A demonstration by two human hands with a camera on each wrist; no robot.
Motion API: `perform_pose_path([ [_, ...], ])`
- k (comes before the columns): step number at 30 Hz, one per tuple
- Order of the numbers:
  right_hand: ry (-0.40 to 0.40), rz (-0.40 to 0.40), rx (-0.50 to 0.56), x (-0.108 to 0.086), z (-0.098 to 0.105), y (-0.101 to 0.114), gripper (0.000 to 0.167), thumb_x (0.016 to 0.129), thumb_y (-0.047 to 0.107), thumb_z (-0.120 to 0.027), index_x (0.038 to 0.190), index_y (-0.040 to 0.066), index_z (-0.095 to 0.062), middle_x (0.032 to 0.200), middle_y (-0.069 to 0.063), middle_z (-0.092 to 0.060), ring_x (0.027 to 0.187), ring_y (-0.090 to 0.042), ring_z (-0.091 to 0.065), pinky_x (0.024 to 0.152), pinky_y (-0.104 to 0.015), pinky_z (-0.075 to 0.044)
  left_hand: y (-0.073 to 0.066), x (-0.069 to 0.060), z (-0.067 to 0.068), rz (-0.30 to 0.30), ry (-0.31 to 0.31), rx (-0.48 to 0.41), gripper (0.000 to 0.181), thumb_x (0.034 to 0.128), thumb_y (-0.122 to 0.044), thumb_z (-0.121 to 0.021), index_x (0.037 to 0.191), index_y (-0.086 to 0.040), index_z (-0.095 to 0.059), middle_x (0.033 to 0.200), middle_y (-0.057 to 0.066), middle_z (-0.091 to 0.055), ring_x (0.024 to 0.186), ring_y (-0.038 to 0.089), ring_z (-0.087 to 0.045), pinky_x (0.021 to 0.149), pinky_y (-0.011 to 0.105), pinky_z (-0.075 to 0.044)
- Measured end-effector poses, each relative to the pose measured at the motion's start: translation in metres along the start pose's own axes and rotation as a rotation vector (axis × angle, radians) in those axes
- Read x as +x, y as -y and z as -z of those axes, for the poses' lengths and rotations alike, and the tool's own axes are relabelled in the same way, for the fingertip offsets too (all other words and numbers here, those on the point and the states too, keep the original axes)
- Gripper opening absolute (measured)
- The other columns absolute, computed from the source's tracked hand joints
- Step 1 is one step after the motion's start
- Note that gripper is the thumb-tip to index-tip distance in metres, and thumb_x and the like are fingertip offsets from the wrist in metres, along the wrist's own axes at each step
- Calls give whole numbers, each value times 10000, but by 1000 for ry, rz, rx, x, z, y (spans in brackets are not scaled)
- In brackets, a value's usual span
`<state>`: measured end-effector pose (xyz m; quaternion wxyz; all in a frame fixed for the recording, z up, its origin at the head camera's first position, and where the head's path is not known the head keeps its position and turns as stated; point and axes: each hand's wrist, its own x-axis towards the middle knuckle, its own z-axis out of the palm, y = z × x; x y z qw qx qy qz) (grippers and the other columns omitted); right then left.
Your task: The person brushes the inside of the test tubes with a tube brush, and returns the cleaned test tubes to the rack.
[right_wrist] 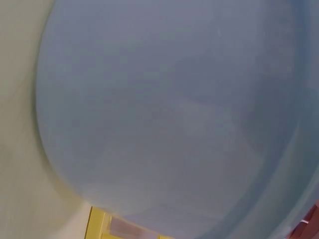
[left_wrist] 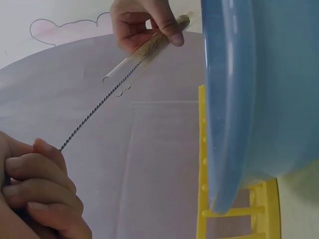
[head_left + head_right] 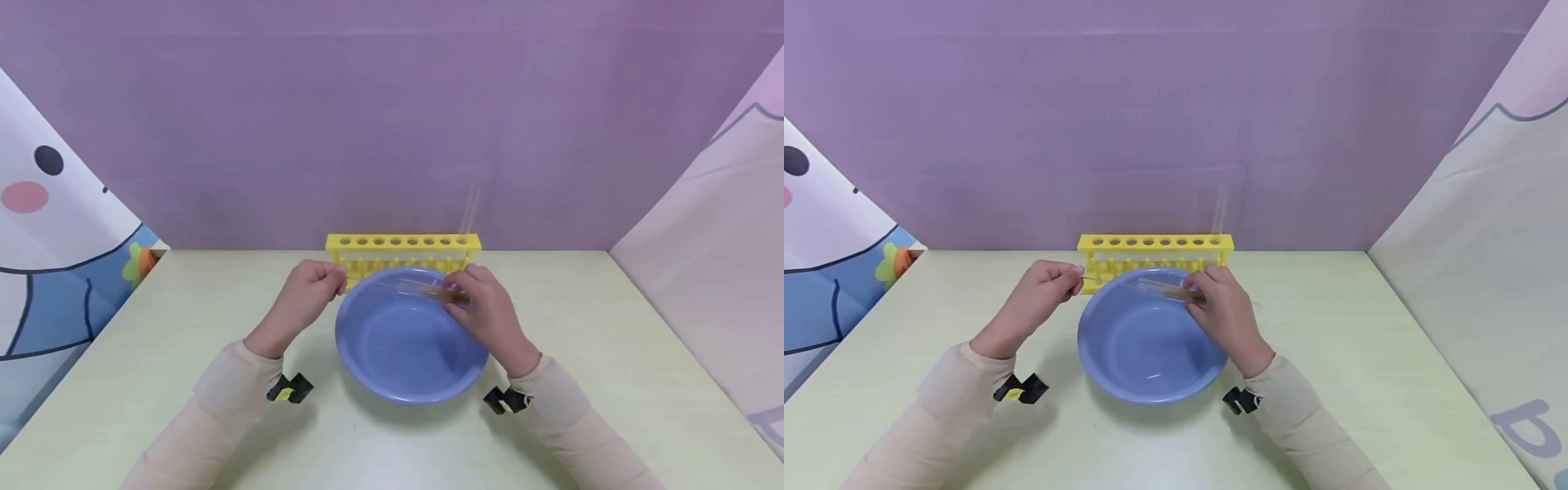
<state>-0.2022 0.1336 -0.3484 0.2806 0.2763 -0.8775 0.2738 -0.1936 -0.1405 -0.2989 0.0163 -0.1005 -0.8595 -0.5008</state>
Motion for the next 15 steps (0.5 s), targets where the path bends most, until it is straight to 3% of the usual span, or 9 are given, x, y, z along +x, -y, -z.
perform_pose_path([
  [7,-39,46,-8,2,-2,5,272,640,-20,-820,845,76,-669,757,-4,-535,733,-166,-478,594,-273,-441,0,-3,-4,51,29,-37,370,964,-145,-437,640,4,-536,503,-15,-331,501,167,-306,514,275,-258],
  [15,-45,94,-18,4,-3,9,237,656,-14,-804,826,75,-666,751,-6,-529,731,-165,-482,592,-266,-436,-3,0,-10,40,66,-61,400,989,-178,-439,634,-25,-542,509,-4,-323,506,174,-312,560,296,-288],
])
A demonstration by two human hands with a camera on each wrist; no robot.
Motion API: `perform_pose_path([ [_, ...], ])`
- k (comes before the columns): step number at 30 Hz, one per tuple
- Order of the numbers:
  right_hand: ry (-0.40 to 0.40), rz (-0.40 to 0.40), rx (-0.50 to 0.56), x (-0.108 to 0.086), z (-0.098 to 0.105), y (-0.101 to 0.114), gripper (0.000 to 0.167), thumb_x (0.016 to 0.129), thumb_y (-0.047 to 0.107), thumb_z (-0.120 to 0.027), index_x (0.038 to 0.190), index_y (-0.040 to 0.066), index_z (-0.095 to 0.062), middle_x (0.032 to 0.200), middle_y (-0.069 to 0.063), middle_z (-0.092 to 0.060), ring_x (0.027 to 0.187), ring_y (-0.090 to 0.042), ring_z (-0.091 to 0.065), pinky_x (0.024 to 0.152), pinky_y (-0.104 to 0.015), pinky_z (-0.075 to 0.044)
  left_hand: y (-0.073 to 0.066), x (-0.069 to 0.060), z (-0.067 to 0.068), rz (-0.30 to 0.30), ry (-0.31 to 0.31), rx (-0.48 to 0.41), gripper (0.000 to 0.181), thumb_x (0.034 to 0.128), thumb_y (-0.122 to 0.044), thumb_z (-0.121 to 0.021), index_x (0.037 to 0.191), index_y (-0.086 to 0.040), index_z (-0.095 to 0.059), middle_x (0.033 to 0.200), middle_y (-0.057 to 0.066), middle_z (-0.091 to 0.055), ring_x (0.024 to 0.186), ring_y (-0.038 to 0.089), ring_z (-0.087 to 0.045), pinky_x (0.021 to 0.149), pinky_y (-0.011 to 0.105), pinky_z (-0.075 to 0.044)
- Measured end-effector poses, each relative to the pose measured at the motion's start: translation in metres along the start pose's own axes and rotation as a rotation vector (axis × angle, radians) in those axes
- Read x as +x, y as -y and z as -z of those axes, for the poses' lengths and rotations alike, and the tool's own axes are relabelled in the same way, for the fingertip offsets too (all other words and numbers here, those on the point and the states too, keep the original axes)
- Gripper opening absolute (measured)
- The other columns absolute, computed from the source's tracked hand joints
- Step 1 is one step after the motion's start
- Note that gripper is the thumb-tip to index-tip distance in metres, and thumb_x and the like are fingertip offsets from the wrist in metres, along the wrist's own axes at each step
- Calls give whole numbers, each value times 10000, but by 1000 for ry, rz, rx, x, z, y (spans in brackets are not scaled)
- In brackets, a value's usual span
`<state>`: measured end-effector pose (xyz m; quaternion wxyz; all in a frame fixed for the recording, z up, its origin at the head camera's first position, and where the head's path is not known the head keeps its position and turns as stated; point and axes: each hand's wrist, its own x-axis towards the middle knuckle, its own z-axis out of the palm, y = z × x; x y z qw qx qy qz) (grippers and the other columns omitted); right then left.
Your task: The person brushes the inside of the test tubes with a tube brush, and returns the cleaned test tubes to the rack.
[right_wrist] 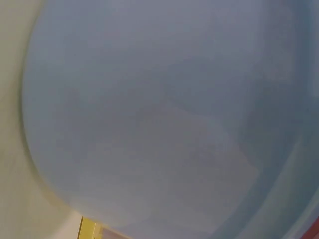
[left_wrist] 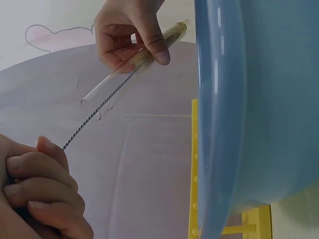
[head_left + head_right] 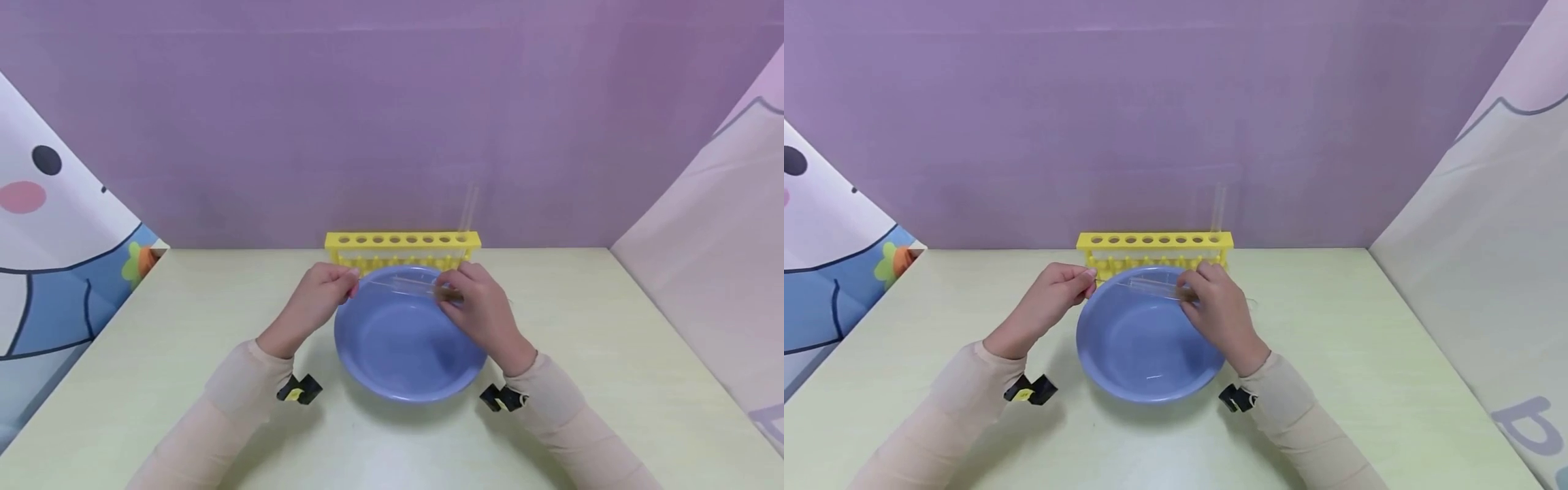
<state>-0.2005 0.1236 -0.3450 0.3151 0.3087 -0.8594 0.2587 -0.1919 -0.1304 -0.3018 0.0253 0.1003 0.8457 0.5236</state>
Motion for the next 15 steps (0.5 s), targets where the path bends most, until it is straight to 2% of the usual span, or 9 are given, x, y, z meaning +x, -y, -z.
perform_pose_path([
  [15,2,34,-34,10,1,3,259,636,-1,-834,842,50,-686,746,-22,-518,718,-171,-463,597,-264,-420,5,8,-9,-15,43,-8,395,996,-165,-418,633,-38,-506,539,7,-379,523,167,-348,550,278,-294],
])
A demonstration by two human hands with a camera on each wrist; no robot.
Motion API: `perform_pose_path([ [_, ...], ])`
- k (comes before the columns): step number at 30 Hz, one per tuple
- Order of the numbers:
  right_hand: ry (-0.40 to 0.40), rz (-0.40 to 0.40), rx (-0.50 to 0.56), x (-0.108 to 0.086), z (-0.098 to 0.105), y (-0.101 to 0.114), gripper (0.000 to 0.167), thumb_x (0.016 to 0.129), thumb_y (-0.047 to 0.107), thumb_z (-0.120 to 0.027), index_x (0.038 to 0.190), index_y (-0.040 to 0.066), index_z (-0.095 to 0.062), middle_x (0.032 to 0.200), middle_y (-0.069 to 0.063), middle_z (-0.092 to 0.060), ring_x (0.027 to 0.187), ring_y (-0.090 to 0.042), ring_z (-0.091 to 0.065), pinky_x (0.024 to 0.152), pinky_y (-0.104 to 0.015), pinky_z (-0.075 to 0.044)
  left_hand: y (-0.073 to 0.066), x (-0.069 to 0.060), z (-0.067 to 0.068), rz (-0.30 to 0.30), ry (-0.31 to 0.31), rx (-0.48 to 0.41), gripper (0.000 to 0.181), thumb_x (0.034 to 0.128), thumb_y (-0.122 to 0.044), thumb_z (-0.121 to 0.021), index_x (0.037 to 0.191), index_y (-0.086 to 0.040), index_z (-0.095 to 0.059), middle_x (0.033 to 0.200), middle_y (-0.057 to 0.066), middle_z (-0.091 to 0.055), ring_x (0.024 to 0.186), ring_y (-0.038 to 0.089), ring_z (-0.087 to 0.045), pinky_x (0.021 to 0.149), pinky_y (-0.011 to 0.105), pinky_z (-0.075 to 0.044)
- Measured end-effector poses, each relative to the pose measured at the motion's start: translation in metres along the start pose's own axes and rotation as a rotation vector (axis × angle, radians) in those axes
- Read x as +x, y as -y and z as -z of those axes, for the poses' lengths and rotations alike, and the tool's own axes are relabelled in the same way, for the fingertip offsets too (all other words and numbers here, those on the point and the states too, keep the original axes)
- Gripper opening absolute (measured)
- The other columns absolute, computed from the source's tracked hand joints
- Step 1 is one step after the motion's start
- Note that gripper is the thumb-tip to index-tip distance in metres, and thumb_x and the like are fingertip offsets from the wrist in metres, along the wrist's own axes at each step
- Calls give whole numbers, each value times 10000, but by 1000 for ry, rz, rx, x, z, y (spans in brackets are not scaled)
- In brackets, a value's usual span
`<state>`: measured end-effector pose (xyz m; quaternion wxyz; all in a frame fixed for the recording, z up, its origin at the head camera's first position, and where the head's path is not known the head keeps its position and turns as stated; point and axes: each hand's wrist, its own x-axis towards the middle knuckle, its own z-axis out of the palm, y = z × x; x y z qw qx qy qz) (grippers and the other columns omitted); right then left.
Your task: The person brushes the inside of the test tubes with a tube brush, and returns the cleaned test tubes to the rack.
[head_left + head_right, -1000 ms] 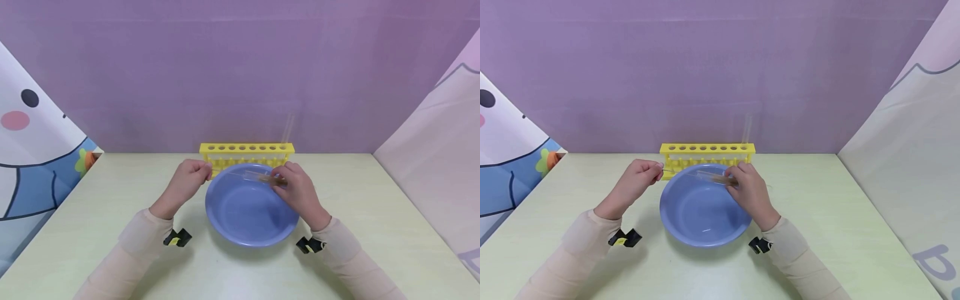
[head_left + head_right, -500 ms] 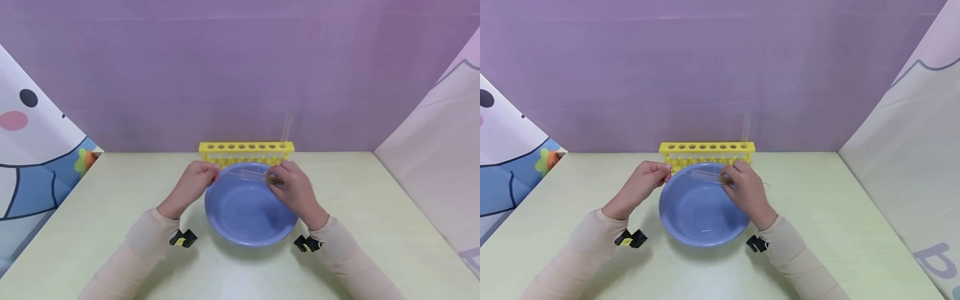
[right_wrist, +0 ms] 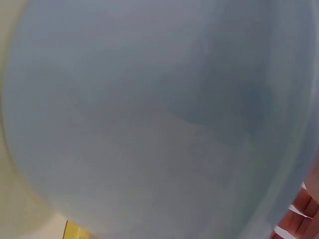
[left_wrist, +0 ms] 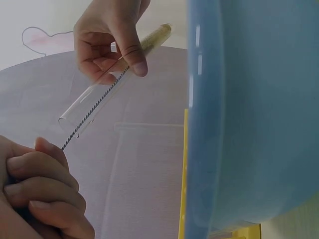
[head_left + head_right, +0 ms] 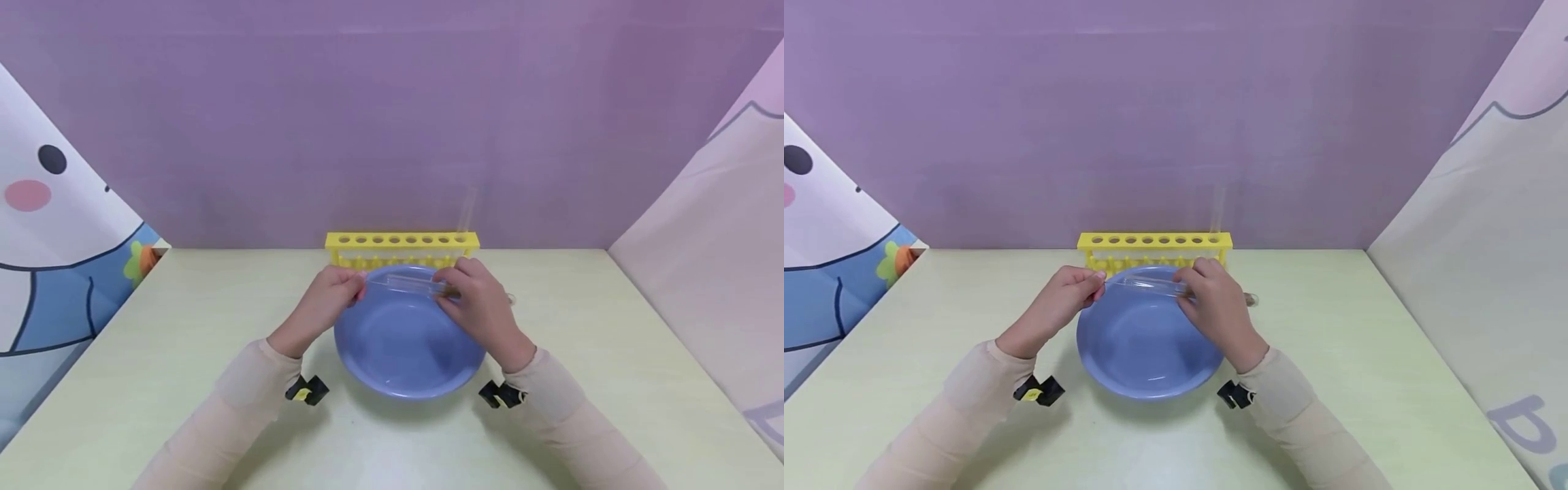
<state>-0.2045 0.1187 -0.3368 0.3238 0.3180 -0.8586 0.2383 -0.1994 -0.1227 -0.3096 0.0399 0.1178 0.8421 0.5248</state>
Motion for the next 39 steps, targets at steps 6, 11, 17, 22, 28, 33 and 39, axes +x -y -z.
perform_pose_path([
  [6,7,26,2,-2,-5,3,260,639,12,-836,843,61,-682,728,-7,-489,711,-165,-473,588,-244,-431,1,-2,-2,-2,-14,54,420,998,-177,-430,603,-56,-504,519,-6,-370,483,149,-314,487,254,-258],
  [11,3,34,10,-3,-5,2,272,626,1,-840,835,62,-676,727,-8,-486,714,-162,-485,593,-245,-435,2,0,-4,-13,-23,63,410,994,-170,-444,619,-24,-523,511,-14,-348,477,140,-306,486,253,-253],
  [17,9,37,17,-4,-4,2,289,619,6,-851,840,61,-673,764,-36,-529,723,-164,-476,604,-260,-435,3,0,-3,-2,-14,96,373,989,-175,-464,642,-58,-535,519,-13,-322,488,146,-305,500,247,-252],
  [22,24,42,17,-3,-3,1,264,639,23,-848,849,64,-694,749,-15,-493,720,-155,-455,601,-257,-428,4,-2,0,-30,5,129,332,983,-176,-481,693,-38,-569,533,-15,-318,505,148,-308,510,250,-257],
  [28,42,27,28,0,2,1,254,652,34,-845,867,55,-711,737,-12,-485,716,-148,-445,594,-249,-416,3,-2,3,-92,-13,164,311,976,-154,-501,686,-72,-578,524,-21,-316,487,144,-305,477,235,-240],
  [33,50,-18,46,1,3,-1,243,673,49,-834,887,47,-721,753,-15,-514,731,-146,-460,601,-247,-426,2,-2,4,-144,-30,190,301,973,-147,-510,683,-97,-575,521,-26,-309,474,140,-298,467,231,-236],
  [39,54,-12,59,-3,2,-1,245,690,58,-821,915,36,-728,763,-14,-516,747,-150,-483,605,-243,-451,6,-3,5,-179,-43,231,285,965,-139,-525,689,-101,-584,528,-28,-332,475,130,-322,465,232,-261],
])
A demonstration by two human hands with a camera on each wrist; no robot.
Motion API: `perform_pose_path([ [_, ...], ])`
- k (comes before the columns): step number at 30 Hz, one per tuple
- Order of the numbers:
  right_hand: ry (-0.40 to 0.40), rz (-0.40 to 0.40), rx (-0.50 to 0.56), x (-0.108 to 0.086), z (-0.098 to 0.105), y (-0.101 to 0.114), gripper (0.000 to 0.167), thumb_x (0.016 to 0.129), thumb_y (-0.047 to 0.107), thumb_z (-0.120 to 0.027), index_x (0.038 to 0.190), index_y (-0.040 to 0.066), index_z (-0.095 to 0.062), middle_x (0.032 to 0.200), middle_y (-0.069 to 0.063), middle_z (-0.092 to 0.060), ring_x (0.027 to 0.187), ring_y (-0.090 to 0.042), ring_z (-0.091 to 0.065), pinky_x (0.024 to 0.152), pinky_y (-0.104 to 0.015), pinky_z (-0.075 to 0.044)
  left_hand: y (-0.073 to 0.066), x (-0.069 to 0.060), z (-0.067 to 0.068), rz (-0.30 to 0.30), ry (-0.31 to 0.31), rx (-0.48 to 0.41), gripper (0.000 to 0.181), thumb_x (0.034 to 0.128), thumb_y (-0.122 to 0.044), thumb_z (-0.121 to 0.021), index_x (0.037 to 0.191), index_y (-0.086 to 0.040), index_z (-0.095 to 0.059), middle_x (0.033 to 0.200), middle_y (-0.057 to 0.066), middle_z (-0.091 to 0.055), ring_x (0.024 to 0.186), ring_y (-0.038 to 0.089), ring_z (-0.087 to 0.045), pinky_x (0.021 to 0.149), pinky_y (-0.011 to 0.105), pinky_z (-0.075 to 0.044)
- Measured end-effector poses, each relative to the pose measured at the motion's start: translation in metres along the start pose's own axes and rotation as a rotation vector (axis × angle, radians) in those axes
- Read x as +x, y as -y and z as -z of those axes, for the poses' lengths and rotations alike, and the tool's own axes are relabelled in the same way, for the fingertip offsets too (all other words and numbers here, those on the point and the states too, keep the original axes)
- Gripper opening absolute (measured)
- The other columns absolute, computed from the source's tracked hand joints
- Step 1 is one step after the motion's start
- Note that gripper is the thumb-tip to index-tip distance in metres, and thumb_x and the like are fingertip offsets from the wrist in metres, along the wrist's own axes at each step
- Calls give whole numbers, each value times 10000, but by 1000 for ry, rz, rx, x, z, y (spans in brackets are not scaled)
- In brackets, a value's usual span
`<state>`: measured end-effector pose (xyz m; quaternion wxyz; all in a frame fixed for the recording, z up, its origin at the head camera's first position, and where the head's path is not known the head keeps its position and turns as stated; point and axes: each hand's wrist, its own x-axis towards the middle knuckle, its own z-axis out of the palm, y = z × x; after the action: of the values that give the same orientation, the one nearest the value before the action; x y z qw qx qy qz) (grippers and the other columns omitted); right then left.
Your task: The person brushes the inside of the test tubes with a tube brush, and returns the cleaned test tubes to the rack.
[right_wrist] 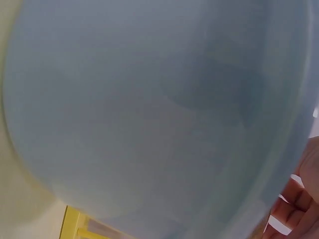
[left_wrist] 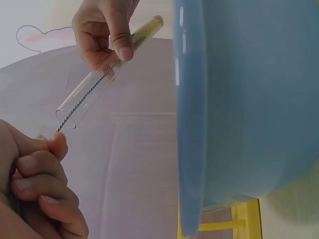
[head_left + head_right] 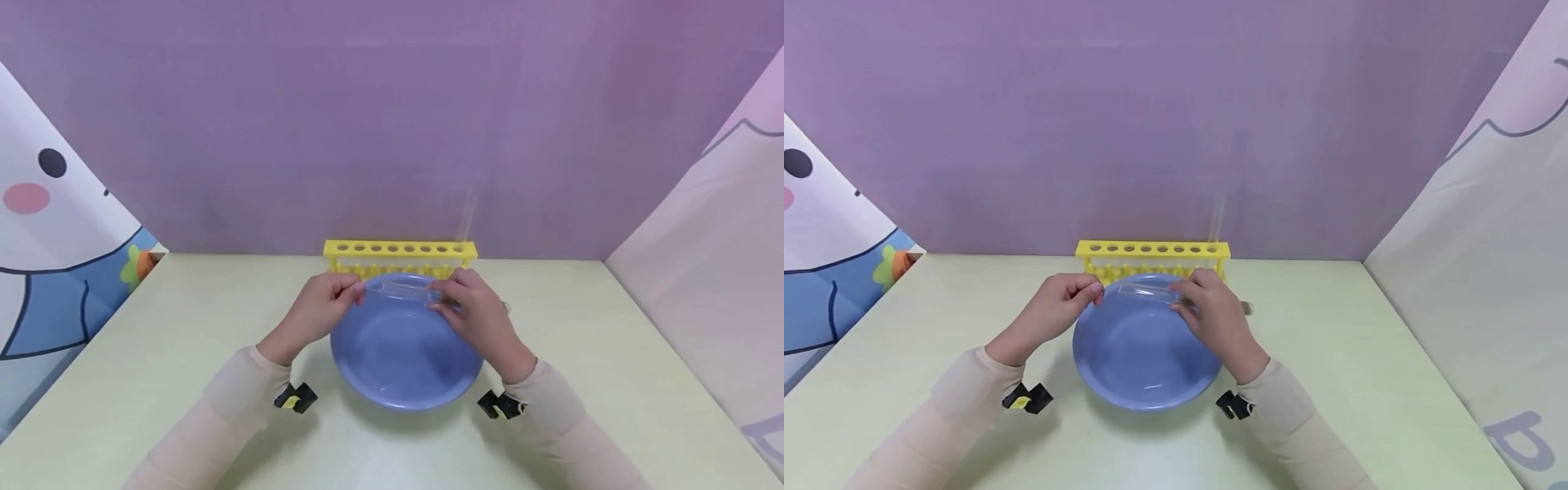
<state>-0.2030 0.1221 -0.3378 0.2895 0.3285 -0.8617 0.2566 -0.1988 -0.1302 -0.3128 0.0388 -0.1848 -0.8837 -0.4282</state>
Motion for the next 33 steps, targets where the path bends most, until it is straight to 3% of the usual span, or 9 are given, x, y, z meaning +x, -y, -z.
perform_pose_path([
  [8,-7,59,7,1,-2,-1,252,718,51,-798,949,14,-704,830,-45,-557,781,-176,-493,634,-262,-466,6,-4,1,-156,-130,138,224,930,-114,-583,710,-124,-628,597,-39,-513,479,101,-355,486,242,-329],
  [18,30,84,-27,-2,1,-2,239,793,67,-736,1012,25,-652,939,-61,-627,799,-222,-501,676,-323,-440,16,-9,3,-385,-261,214,183,884,-38,-616,720,-119,-624,576,-61,-506,454,25,-283,464,211,-320],
  [27,90,81,0,-1,2,-5,261,800,46,-722,1050,16,-654,962,-63,-635,845,-218,-522,710,-332,-468,23,-10,9,-487,-314,336,199,851,16,-596,709,-120,-630,637,-11,-620,478,23,-362,488,213,-365],
  [33,165,45,15,-7,2,-6,269,818,86,-712,1072,25,-652,942,-44,-629,866,-199,-532,740,-325,-480,27,-14,11,-514,-331,369,231,838,31,-596,685,-143,-605,608,-54,-567,472,11,-321,493,204,-366],
])
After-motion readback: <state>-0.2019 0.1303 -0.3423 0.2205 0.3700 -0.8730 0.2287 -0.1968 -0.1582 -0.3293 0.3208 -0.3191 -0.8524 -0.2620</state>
